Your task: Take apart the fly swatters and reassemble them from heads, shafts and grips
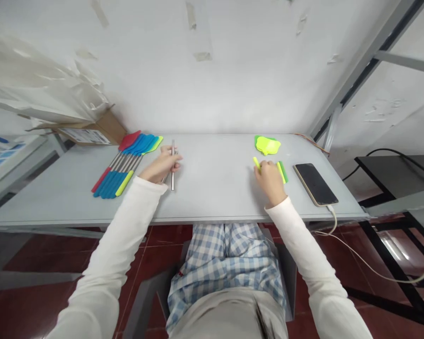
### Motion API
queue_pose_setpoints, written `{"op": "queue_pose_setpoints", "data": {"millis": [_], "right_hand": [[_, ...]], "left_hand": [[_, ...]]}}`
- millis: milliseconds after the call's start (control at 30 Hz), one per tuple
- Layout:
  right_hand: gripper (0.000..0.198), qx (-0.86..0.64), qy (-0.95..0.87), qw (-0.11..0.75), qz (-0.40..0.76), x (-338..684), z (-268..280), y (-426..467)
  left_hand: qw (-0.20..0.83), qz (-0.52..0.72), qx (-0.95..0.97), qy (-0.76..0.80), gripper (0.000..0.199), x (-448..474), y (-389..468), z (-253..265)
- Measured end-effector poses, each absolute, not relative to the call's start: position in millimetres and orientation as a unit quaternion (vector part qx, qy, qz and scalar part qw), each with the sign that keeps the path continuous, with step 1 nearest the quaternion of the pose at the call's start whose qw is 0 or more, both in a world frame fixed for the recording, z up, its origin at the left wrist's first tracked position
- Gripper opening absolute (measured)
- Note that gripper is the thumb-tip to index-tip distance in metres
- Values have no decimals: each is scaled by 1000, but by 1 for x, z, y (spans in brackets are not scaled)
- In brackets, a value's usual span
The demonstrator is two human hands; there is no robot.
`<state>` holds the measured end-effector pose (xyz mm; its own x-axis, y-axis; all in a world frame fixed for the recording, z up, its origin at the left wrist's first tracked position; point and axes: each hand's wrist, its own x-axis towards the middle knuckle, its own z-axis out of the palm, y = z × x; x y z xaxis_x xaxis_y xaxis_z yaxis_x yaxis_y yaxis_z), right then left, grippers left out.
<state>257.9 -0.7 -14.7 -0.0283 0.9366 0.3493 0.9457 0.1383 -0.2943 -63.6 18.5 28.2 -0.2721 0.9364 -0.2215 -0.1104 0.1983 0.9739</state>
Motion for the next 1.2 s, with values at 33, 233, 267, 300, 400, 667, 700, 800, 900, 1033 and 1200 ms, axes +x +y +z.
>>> {"op": "queue_pose_setpoints", "data": {"millis": [33,233,267,300,400,667,700,800,900,1033,1200], "right_hand": [[22,-669,-708,224,-27,266,-21,2],[36,-699,-684,188,-95,290,-39,-9],[38,-703,-680,182,-104,292,-38,-11],[40,-708,-674,178,-113,295,-38,-13],[49,-728,-655,162,-121,305,-37,-13],[56,-715,-679,151,-70,335,-47,10],[56,-703,-691,159,-57,337,-47,13],[52,-677,-713,180,-34,342,-47,21],[50,-671,-716,190,-28,345,-45,26],[49,-674,-714,185,-39,344,-40,25],[49,-655,-717,223,-87,314,-27,22]], "left_hand": [[430,492,393,647,42,-65,15,15],[179,359,590,701,65,-81,5,-30],[150,351,606,698,67,-83,3,-32],[121,338,618,700,67,-85,0,-34],[52,284,622,728,60,-84,-8,-34],[37,195,619,760,69,-74,-18,-30],[31,187,616,764,67,-74,-16,-28],[7,151,621,769,59,-79,-12,-24],[-13,130,623,771,53,-86,-8,-22],[0,129,606,785,48,-96,-1,-23],[14,129,590,797,45,-110,6,-23]]}}
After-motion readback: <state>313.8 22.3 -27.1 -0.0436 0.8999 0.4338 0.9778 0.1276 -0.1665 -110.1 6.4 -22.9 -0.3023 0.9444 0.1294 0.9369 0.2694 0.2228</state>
